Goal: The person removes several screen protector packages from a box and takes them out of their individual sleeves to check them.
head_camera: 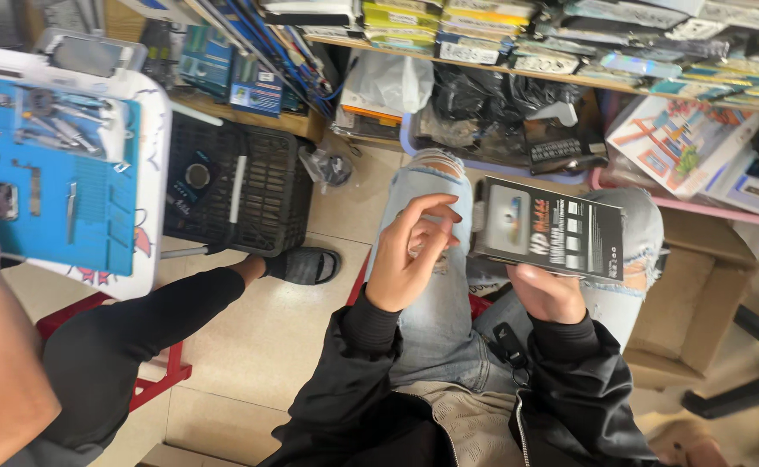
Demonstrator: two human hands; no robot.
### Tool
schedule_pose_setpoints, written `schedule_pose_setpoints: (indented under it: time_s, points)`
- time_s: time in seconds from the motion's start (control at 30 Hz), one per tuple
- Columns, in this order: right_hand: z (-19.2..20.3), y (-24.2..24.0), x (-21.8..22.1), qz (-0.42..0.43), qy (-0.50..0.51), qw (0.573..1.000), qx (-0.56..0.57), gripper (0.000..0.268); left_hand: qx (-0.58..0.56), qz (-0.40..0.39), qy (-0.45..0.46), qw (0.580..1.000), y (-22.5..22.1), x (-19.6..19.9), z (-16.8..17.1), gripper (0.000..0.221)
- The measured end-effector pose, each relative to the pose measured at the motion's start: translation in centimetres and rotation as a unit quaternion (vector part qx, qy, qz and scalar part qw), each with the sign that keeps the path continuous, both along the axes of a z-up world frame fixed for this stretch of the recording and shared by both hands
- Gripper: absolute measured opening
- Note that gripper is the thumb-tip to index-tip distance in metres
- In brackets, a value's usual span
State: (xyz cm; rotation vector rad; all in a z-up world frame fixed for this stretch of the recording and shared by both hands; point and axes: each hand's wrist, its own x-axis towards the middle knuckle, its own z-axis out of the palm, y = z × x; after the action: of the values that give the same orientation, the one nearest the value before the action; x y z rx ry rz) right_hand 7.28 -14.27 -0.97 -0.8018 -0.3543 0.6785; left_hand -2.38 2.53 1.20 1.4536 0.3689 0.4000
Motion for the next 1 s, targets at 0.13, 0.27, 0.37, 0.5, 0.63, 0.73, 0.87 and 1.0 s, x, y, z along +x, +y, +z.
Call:
schedule_pose_setpoints:
  time_s: [0.13, 0.27, 0.37, 0.5, 0.63, 0.73, 0.87, 1.0]
  points:
    - [-9.4, -3.8, 1.7, -0.001, 0.196, 0.976, 0.092, 0.082, 0.099, 0.003, -0.032, 0.995, 2.4, -0.8, 0.7, 0.041]
    - [-6.7, -1.1, 0.4, -0.026, 0.272, 0.954, 0.124, 0.068, 0.221, 0.004, -0.061, 0.973, 3.2, -0.7, 4.0, 0.041]
    - [-3.5, 2.0, 0.6, 0.025, 0.312, 0.932, 0.182, 0.06, 0.256, 0.009, -0.075, 0.964, 3.5, -0.1, 5.3, 0.042]
    - [1.3, 5.2, 0.0, 0.115, 0.314, 0.921, 0.202, 0.062, 0.279, 0.016, -0.104, 0.955, 4.0, 0.0, 6.8, 0.036]
    - [2.0, 6.9, -0.5, 0.143, 0.322, 0.91, 0.216, 0.064, 0.286, 0.021, -0.139, 0.948, 4.7, -0.6, 6.7, 0.033]
    - [1.6, 7.6, -0.1, 0.157, 0.321, 0.912, 0.199, 0.071, 0.261, 0.035, -0.096, 0.96, 4.6, -1.7, 6.7, 0.038]
    - [0.4, 8.3, -0.2, 0.156, 0.312, 0.925, 0.153, 0.055, 0.044, 0.064, -0.001, 0.997, 5.7, -3.9, 3.4, 0.044]
    - [-6.4, 8.9, 0.4, 0.139, 0.197, 0.97, 0.012, 0.067, -0.329, 0.02, 0.01, 0.944, 5.3, -5.4, -2.8, 0.048]
